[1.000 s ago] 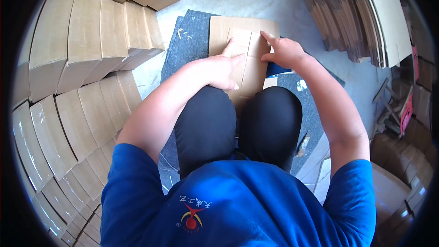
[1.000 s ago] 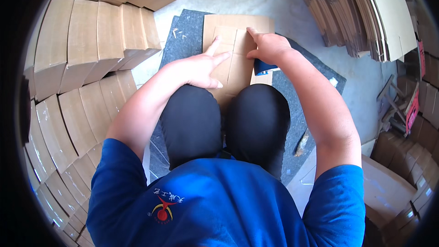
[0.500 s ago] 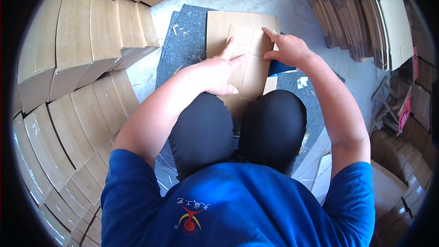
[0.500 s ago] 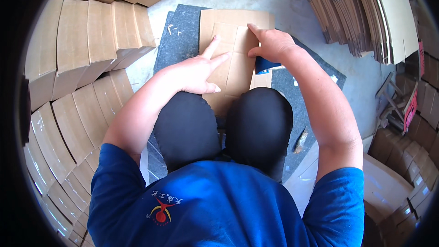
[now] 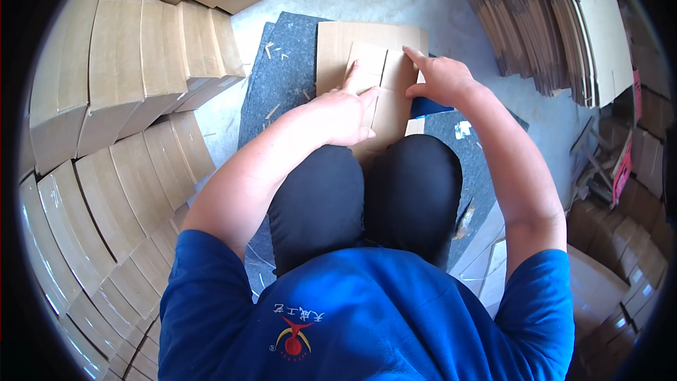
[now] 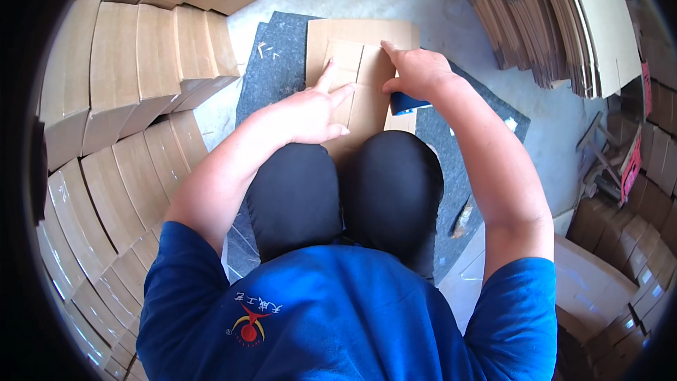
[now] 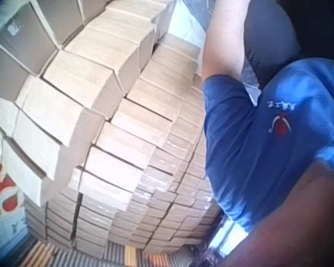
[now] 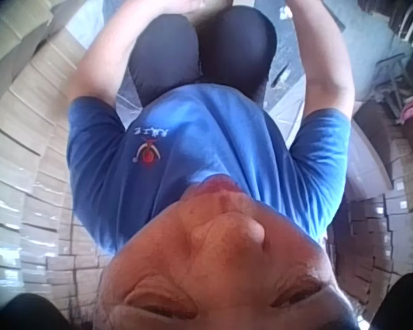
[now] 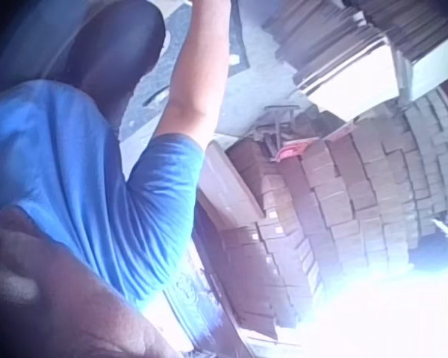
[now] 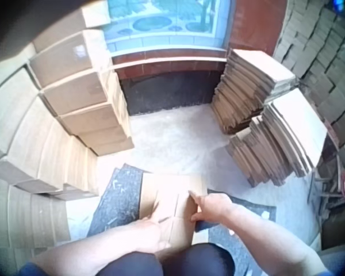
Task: Manually assembling cardboard boxes and sealing them with a tape dispenser.
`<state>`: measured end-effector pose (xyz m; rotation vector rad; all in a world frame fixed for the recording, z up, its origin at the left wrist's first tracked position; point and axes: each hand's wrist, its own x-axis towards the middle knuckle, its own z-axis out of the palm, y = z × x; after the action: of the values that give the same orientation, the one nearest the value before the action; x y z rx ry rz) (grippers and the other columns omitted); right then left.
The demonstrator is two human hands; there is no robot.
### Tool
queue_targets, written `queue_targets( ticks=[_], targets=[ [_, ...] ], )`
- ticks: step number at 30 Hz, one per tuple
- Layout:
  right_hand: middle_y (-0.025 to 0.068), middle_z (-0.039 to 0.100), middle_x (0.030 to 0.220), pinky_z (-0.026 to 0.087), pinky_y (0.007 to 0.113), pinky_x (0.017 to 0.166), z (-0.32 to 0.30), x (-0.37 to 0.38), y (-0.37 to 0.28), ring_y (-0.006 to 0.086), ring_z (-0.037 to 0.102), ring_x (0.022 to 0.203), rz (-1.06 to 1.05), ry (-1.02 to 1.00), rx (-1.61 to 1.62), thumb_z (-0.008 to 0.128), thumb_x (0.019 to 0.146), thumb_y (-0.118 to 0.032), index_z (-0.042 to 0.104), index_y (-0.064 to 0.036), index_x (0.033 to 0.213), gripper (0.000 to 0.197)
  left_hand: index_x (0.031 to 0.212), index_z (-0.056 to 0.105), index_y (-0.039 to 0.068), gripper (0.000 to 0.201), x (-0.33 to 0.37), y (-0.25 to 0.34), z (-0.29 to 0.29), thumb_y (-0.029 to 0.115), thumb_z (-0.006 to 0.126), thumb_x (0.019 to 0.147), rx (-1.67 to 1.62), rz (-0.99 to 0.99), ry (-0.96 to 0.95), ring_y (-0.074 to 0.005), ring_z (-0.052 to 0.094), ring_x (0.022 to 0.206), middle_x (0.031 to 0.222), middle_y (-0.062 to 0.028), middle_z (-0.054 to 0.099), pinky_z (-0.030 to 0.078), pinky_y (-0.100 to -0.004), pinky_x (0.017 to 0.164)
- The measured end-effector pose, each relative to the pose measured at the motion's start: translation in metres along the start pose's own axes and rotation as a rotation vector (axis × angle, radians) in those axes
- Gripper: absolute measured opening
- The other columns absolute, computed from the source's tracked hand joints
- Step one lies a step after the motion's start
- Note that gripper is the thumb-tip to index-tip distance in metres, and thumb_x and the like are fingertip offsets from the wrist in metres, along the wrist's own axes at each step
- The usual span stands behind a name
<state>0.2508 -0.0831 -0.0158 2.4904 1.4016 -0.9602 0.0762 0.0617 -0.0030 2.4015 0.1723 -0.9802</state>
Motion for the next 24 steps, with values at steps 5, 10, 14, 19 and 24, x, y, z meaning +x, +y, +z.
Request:
queue_targets(
  ticks=[5, 10, 14, 19, 24],
  targets=[
    [0.0176, 0.071, 0.101, 0.053, 0.042, 0.086, -0.039, -0.054, 0.023, 0.0331, 0.068, 0.098, 0.088, 0.209, -0.078, 0.077, 0.079, -0.032, 0.060, -0.0087, 0.127, 0.056, 0.144, 0.045, 0.009, 0.060, 0.000, -0.011, 0.014, 0.028, 0.064, 0.090, 0.070, 0.052, 0.312, -0.0407, 0.058, 0.118, 0.154, -0.0292, 0.021, 0.045, -0.0401, 0.104],
    [0.0082, 0.071, 0.087, 0.053, 0.028, 0.072, -0.063, -0.124, 0.022, 0.0134, 0.066, 0.078, 0.075, 0.548, 0.613, 0.081, 0.081, -0.020, 0.072, -0.0039, 0.104, 0.030, 0.114, 0.063, 0.006, 0.028, 0.023, -0.013, 0.001, 0.027, 0.058, 0.097, -0.541, 0.076, 0.743, -0.0256, 0.060, 0.098, 0.105, -0.0119, 0.064, 0.048, -0.0380, 0.089],
    [0.0051, 0.071, 0.095, 0.053, 0.026, 0.080, -0.035, -0.134, 0.012, 0.0116, 0.065, 0.088, -0.264, 0.664, 1.021, 0.081, 0.081, -0.017, 0.071, -0.0005, 0.105, 0.031, 0.116, 0.060, 0.000, 0.058, 0.021, 0.003, -0.014, 0.053, 0.039, 0.104, -1.732, 0.252, 0.131, -0.0140, 0.059, 0.100, 0.109, -0.0077, 0.064, 0.048, -0.0316, 0.092],
    [-0.0016, 0.064, 0.086, 0.049, 0.024, 0.079, 0.011, -0.098, 0.018, 0.0081, 0.059, 0.083, -0.150, 0.612, 1.002, 0.078, 0.084, -0.014, 0.070, -0.0033, 0.102, 0.022, 0.122, 0.058, -0.001, 0.069, 0.016, -0.009, -0.008, 0.057, 0.027, 0.104, -1.792, 0.426, 0.063, -0.0180, 0.059, 0.104, 0.112, -0.0085, 0.064, 0.046, -0.0354, 0.095],
    [-0.0014, 0.067, 0.093, 0.049, 0.023, 0.079, 0.029, -0.081, 0.017, 0.0071, 0.060, 0.084, -0.140, 0.640, 1.350, 0.076, 0.087, -0.009, 0.070, -0.0028, 0.101, 0.017, 0.117, 0.062, 0.003, 0.045, 0.013, -0.012, -0.012, 0.040, 0.039, 0.105, -1.844, 0.333, 0.072, -0.0159, 0.062, 0.096, 0.106, -0.0060, 0.066, 0.048, -0.0345, 0.092]
  ],
)
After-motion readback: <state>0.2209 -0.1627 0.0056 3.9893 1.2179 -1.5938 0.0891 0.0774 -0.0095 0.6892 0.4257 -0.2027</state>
